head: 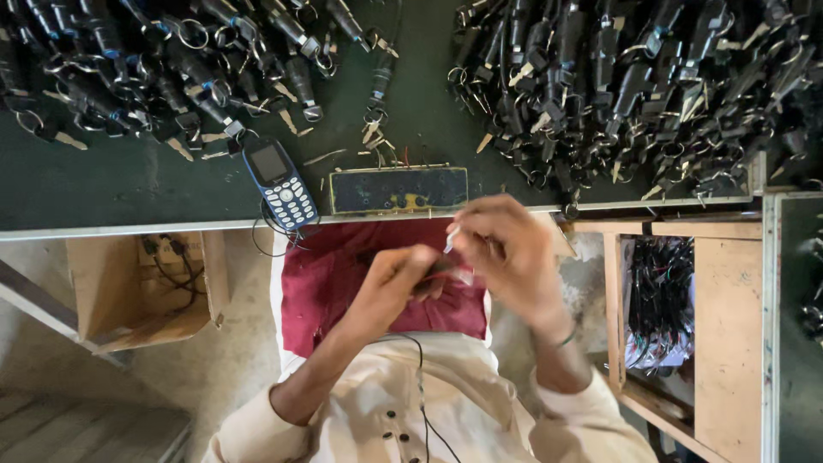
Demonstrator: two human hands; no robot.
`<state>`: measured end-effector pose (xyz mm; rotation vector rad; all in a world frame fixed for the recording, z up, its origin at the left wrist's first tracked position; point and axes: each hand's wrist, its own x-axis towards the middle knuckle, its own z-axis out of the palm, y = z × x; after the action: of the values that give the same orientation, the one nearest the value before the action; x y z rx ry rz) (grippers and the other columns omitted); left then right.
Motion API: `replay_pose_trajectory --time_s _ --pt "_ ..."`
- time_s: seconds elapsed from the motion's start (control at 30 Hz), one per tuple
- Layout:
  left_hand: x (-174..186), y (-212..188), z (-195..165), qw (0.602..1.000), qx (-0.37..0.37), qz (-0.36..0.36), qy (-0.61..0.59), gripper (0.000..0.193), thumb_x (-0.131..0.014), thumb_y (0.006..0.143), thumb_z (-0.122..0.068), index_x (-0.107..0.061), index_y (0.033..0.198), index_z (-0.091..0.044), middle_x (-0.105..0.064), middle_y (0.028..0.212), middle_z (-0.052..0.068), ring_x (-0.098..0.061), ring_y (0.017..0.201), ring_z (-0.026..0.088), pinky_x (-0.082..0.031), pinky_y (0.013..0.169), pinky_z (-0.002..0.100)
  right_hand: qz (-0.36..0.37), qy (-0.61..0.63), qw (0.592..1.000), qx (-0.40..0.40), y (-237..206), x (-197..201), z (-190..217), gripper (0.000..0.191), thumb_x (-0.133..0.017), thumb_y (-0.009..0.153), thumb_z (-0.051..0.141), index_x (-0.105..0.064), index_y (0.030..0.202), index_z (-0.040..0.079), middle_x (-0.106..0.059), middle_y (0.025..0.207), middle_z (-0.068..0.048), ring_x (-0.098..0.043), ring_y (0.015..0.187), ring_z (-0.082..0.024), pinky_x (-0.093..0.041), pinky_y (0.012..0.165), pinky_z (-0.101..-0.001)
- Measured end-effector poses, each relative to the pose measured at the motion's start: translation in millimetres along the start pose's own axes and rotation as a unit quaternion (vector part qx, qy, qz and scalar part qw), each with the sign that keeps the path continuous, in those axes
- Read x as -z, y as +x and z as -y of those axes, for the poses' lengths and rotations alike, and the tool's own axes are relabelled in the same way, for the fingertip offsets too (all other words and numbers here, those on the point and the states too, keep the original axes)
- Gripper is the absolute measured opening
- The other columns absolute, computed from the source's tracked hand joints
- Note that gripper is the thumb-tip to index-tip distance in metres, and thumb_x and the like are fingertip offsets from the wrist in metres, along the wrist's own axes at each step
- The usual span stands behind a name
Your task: The person picks black cable connectors from large piles on the workbench, twists and joins their wires by hand, and plugs the connector ends into a small test board on the bench to check them, placing finished pieces back onto the piles.
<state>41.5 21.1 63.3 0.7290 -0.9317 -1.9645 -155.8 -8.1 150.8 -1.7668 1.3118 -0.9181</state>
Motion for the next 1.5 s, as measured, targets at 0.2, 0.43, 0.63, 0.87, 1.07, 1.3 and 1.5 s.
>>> replay_pose_trajectory --time_s 0.2,0.43,0.63,0.87,1.07,1.3,1.5 --pt "-8 -2 -12 0.993 -0.011 -0.107 0.044 0.018 -0.066 0.101 -0.01 -0.072 0.108 0.005 -0.065 0.079 0.002 -0.051 0.065 0.004 -0.04 0.055 0.021 0.087 0.535 0.815 -0.205 15 -11 -59 0.021 -0.065 0.098 0.015 -0.063 0.115 0.003 -0.066 0.117 -0.009 -0.05 0.072 -0.005 -0.039 0.058 -0.0183" --pt "-20 7 -17 0.956 -0.114 -0.271 -0.001 0.019 -0.066 0.1 -0.013 -0.07 0.107 0.005 -0.073 0.09 0.005 -0.07 0.077 0.01 -0.061 0.068 0.026 -0.059 0.652 0.73 -0.197 -34 -58 -76 0.018 -0.055 0.103 0.017 -0.054 0.119 0.01 -0.066 0.106 -0.005 -0.043 0.053 -0.004 -0.036 0.045 -0.0199" --pt "-8 10 -16 0.973 -0.012 -0.204 -0.108 0.019 -0.073 0.091 -0.008 -0.071 0.106 0.003 -0.074 0.09 0.006 -0.071 0.078 0.012 -0.061 0.072 0.03 -0.023 0.416 0.884 -0.212 -8 -43 -31 0.029 -0.061 0.106 0.019 -0.063 0.133 0.007 -0.05 0.074 0.005 -0.036 0.054 0.002 -0.03 0.046 -0.0195" --pt "-9 9 -10 0.974 -0.008 -0.212 -0.073 0.012 -0.078 0.091 -0.006 -0.073 0.096 0.003 -0.073 0.084 0.006 -0.068 0.075 0.01 -0.057 0.071 0.027 -0.067 0.397 0.883 -0.24 -6 -48 -23 0.01 -0.067 0.101 0.015 -0.067 0.104 0.006 -0.06 0.079 0.003 -0.039 0.054 0.001 -0.029 0.045 -0.0198" --pt "-6 4 -3 0.98 -0.017 -0.19 -0.05 0.011 -0.079 0.09 -0.004 -0.071 0.088 0.004 -0.074 0.081 0.007 -0.068 0.074 0.01 -0.056 0.07 0.026 -0.053 0.467 0.851 -0.235 -15 -51 -42 0.015 -0.069 0.1 0.012 -0.059 0.091 0.007 -0.064 0.082 0.001 -0.042 0.054 -0.001 -0.031 0.044 -0.0205" --pt "-7 6 1 0.978 -0.053 -0.196 -0.053 0.01 -0.076 0.092 -0.003 -0.07 0.088 0.004 -0.076 0.083 0.009 -0.069 0.076 0.011 -0.058 0.071 0.027 -0.008 0.492 0.84 -0.228 -25 -57 -42 0.016 -0.069 0.103 0.01 -0.058 0.092 0.009 -0.06 0.077 0.002 -0.047 0.058 -0.004 -0.031 0.045 -0.0211" --pt "-10 6 -6 0.983 0.004 -0.179 0.038 0.016 -0.074 0.09 -0.003 -0.075 0.104 0.005 -0.076 0.086 0.005 -0.068 0.078 0.008 -0.057 0.071 0.024 -0.048 0.49 0.843 -0.216 -23 -49 -43 0.008 -0.064 0.103 0.014 -0.058 0.098 0.011 -0.062 0.08 0.002 -0.042 0.055 -0.002 -0.032 0.046 -0.0212"
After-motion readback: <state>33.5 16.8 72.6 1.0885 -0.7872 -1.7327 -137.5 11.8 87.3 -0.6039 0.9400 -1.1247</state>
